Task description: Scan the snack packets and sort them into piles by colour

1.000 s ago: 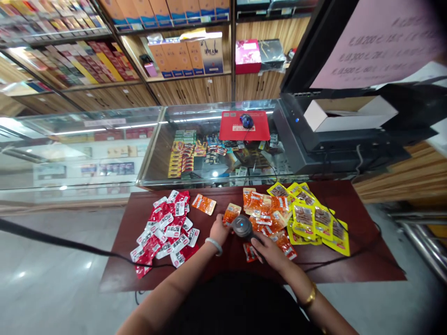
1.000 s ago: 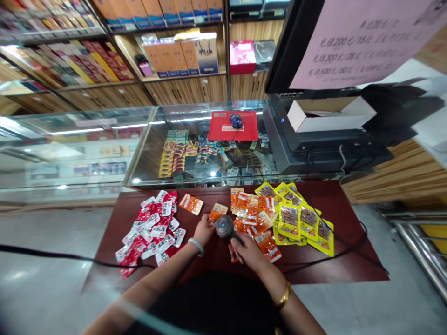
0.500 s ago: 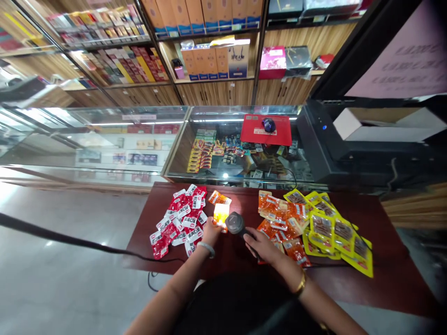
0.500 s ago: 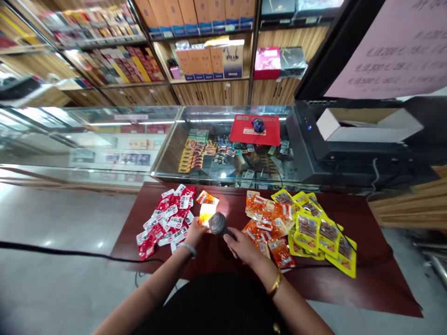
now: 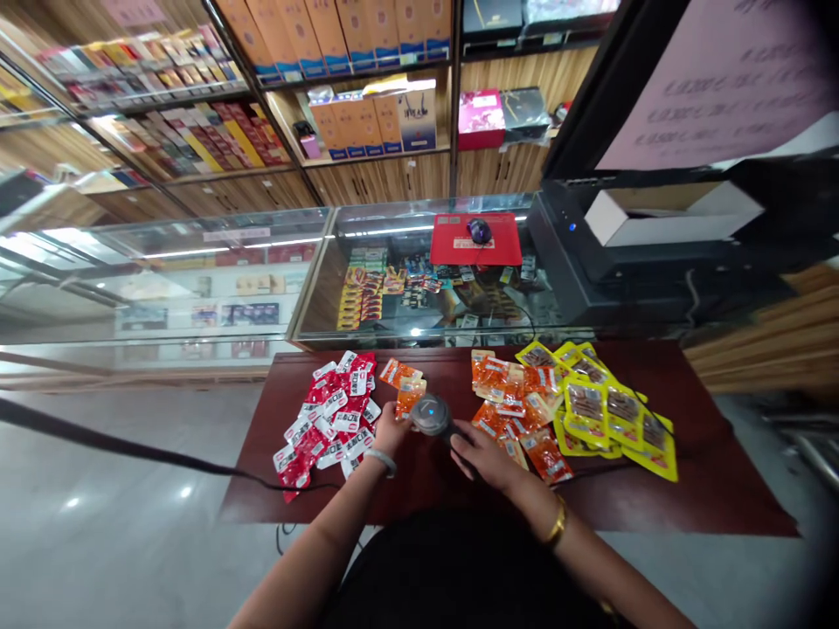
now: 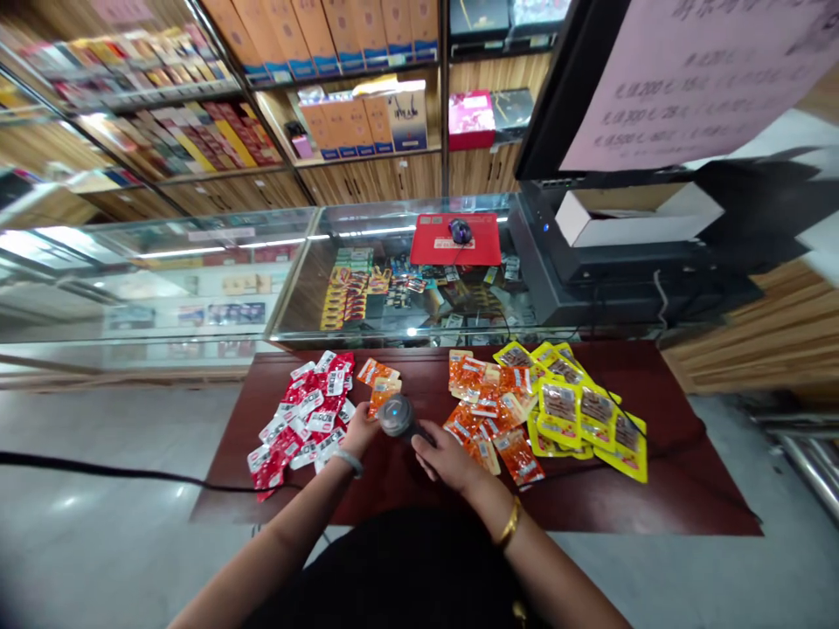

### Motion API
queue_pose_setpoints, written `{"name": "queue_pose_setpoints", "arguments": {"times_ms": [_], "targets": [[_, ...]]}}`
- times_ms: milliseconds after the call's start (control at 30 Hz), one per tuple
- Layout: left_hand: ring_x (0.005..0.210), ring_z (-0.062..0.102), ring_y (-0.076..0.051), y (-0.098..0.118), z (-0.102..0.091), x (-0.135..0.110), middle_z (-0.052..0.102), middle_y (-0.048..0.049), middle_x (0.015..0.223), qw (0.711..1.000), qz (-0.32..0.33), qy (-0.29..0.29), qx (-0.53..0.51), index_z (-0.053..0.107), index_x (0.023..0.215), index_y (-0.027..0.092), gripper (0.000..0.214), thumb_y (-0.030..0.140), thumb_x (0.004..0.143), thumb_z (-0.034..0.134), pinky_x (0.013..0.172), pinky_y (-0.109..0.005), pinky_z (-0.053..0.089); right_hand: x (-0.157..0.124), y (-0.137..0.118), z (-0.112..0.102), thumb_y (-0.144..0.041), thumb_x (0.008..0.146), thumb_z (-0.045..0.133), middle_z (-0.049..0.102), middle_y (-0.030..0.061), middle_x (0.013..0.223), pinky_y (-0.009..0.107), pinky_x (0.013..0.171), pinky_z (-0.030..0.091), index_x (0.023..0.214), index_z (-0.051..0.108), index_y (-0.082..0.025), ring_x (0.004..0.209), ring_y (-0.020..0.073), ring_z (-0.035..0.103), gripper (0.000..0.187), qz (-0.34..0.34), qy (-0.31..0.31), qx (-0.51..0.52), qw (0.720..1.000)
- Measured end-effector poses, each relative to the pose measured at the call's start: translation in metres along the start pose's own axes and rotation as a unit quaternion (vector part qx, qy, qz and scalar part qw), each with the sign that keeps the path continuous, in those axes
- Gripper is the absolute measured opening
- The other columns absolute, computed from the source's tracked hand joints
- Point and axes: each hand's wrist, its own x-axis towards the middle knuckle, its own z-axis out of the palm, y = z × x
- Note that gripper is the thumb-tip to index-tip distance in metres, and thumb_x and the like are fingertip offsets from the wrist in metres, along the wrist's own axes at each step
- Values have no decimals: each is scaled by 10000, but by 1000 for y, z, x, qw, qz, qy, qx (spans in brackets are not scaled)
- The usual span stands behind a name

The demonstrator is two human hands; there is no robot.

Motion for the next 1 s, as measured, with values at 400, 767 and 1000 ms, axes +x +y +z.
{"name": "queue_pose_setpoints", "arguments": {"times_ms": [400, 767, 1000], "targets": [[791, 662, -199, -13, -1, -3, 672, -48, 836, 999, 36, -8, 11, 533, 878, 161, 320, 242, 651, 743, 707, -297, 499, -2, -2, 7, -641, 853, 566, 452, -104, 512, 192, 377, 258, 1092, 540, -186, 359, 63, 357, 514, -26, -19, -9, 999], [1161, 553, -300, 8, -9, 10, 610, -134, 1186, 961, 90, 150, 214, 513, 1176, 172, 559, 398, 718, 740, 990, -436, 421, -43, 39, -15, -656, 824, 598, 475, -82, 530, 209, 393, 255, 1127, 565, -191, 382, 75, 375, 557, 5, 33, 12, 999], [1113, 582, -249, 45, 73, -10, 663, -111, 1126, 948, 203, -76, 234, 573, 1159, 169, 473, 421, 777, 693, 971, -352, 421, -74, 58, -38, -674, 813, 599, 462, -91, 522, 193, 363, 246, 1024, 548, -195, 370, 64, 347, 526, 17, 100, 78, 992]]}}
